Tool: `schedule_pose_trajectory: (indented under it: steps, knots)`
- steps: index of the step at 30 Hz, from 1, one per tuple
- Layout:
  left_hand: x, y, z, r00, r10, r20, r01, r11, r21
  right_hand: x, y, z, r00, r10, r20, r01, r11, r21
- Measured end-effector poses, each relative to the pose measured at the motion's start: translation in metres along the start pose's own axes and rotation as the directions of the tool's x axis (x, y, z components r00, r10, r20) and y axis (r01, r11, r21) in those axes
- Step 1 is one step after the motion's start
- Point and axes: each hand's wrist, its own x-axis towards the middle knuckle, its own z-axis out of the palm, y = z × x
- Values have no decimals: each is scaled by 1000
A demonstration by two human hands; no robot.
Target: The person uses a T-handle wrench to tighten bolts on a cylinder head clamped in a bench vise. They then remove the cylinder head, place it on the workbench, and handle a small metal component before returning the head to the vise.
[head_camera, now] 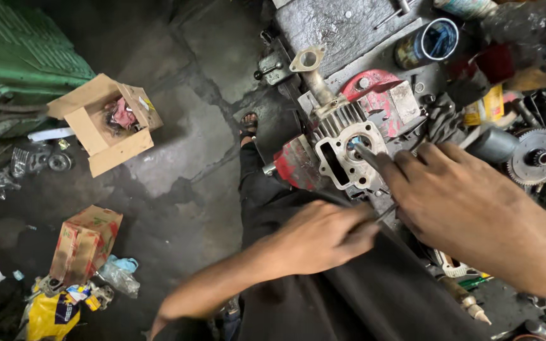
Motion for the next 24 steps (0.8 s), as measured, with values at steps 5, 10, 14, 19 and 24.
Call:
schedule_pose_trajectory:
  steps: [5, 10, 14, 19, 24]
  knots:
    - [-43, -45, -9, 958, 156, -239, -133, 985, 110, 20, -17, -4, 917, 178, 358, -216, 974, 69]
    - [-21, -98, 39, 744, 479, -465, -318, 867, 384, 36, -15, 17, 911, 15, 413, -86, 984, 154]
    - [21, -86, 0, 637, 574, -515, -492, 817, 301, 25, -10, 39, 777, 119, 618, -405, 846, 347]
    - [151, -18, -77, 926, 374, -58, -320, 855, 409, 17, -32, 49, 482, 359, 800, -659, -453, 600]
    - [284, -22, 25, 589, -230, 775, -210, 882, 422, 19, -47, 61, 803, 203, 560, 117, -976, 186]
